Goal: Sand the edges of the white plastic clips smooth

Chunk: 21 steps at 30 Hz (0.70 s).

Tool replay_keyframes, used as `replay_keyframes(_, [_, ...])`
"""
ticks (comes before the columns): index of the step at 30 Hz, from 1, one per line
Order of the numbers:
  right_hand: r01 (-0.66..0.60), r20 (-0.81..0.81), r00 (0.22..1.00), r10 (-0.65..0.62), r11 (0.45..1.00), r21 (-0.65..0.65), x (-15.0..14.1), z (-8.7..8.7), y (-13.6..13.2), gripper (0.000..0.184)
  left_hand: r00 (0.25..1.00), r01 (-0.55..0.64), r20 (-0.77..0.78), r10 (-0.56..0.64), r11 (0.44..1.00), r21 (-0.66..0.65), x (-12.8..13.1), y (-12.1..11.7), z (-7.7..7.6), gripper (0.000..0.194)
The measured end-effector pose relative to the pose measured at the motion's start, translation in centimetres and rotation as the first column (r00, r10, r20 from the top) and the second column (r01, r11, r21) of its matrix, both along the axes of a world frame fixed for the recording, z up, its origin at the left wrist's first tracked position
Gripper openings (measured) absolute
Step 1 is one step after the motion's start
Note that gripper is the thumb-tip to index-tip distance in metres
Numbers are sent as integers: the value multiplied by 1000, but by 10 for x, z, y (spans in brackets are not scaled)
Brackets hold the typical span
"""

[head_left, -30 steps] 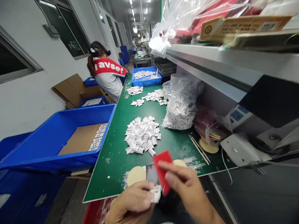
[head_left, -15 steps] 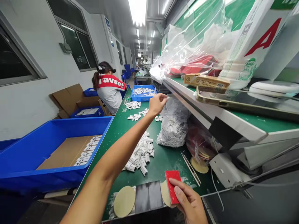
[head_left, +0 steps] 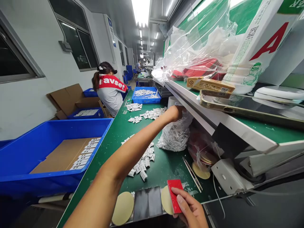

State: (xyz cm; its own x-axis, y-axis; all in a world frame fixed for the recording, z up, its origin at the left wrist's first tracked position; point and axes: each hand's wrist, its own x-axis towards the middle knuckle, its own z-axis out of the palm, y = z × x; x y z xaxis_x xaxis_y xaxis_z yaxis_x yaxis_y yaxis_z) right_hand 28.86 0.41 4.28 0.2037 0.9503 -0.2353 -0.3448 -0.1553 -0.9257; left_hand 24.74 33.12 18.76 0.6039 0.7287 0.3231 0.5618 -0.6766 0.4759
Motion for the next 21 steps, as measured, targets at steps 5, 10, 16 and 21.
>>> replay_keyframes(5, [84,-30,996,-86,995,-48,7,-6,-8,43,985,-170,57,165,980,103,-42,-23,-18,37])
replay_keyframes(10, [121,-119,985,-126,991,-55,12,-14,-15,53,934,-350,-57,352,936,39,-116,-62,-78,36])
replay_keyframes(16, [82,-280,955,-95,995,-59,8,-5,-18,50,933,-275,-297,203,934,-227,-122,-52,-134,34])
replay_keyframes(21, [1,-329,944,-20,998,-57,20,-9,-26,47,959,-258,-212,186,884,-390,-118,-33,-131,34])
